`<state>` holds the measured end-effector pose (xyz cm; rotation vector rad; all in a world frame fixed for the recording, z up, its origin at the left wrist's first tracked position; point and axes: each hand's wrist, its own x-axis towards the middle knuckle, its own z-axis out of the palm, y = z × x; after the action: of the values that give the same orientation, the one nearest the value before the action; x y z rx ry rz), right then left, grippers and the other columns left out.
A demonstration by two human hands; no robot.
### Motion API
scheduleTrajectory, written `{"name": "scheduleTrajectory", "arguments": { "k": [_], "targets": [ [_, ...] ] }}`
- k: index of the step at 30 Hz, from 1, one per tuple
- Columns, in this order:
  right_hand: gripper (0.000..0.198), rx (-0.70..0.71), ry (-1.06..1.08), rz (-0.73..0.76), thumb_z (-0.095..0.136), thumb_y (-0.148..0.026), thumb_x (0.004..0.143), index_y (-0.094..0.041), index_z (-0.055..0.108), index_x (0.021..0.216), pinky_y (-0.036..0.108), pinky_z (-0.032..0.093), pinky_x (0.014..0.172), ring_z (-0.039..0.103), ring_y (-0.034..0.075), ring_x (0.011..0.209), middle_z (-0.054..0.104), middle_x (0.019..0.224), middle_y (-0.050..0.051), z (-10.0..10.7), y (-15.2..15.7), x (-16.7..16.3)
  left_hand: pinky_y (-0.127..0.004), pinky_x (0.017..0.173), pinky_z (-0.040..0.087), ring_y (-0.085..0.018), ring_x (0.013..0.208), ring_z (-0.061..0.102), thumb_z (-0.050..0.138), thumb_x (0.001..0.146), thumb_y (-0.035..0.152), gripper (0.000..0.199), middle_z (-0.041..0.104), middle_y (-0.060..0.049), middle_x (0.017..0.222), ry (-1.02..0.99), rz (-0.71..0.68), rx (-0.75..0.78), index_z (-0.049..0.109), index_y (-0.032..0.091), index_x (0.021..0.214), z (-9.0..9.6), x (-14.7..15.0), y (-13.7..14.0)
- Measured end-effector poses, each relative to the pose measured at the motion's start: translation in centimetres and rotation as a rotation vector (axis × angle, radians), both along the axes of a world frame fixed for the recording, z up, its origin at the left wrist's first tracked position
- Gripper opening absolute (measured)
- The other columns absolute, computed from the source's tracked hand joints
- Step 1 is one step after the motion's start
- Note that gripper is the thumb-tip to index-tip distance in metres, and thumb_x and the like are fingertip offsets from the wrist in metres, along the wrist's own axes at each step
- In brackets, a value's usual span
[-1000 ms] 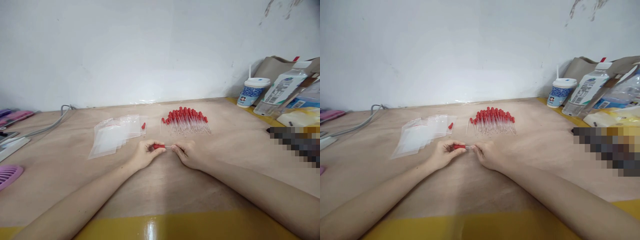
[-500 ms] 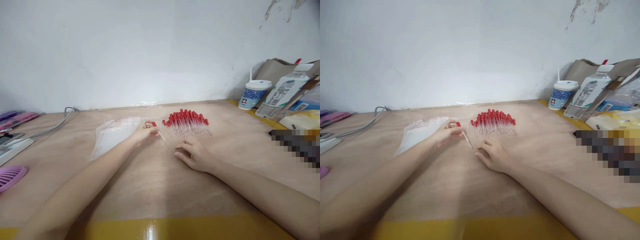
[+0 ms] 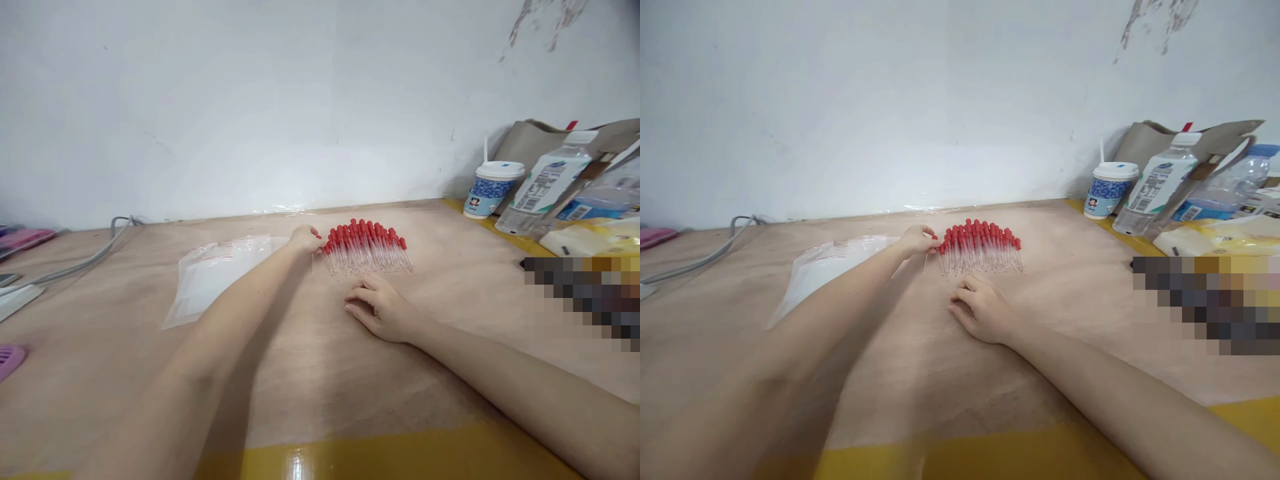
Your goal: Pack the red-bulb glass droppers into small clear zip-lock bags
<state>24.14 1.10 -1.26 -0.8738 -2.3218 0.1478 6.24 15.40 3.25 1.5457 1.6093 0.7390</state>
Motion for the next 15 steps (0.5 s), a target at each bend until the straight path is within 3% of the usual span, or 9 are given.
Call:
{"name": "scheduleTrajectory", "arguments": {
  "k": [8,12,15],
  "targets": [
    [0.015,-0.005,-0.008,0.005,0.049,-0.023,0.083,-0.016,0.062,0.088,0.031,0.04,0.071,0.048,0.017,0.08,0.056,0.084,0.007,0.1,0.1,0.0,-0.038,0.078,0.049,-0.02,0.092,0.057,0.052,0.088,0.028,0.028,0.055,-0.008,0.109,0.234,0.024,0.224,0.052,0.013,0.112,-0.1,-2.0,-0.1],
    [0.014,0.048,-0.018,-0.041,0.049,-0.023,0.082,-0.016,0.062,0.082,0.031,0.038,0.071,0.048,0.017,0.078,0.056,0.079,0.006,0.0,0.1,-0.1,-0.035,0.085,0.042,-0.023,0.089,0.057,0.064,0.076,0.023,0.021,0.061,-0.004,0.086,0.397,0.022,0.415,0.061,0.017,0.095,-0.1,-5.2,-2.3],
    [0.016,0.11,-0.026,-0.176,0.049,-0.024,0.082,-0.016,0.061,0.075,0.032,0.034,0.071,0.048,0.017,0.075,0.057,0.073,0.005,-0.2,0.3,-0.7,-0.037,0.09,0.037,-0.027,0.097,0.052,0.064,0.072,0.024,0.018,0.059,-0.006,0.09,0.498,0.03,0.534,0.063,0.018,0.088,-0.8,-7.8,-4.6]
  ]
}}
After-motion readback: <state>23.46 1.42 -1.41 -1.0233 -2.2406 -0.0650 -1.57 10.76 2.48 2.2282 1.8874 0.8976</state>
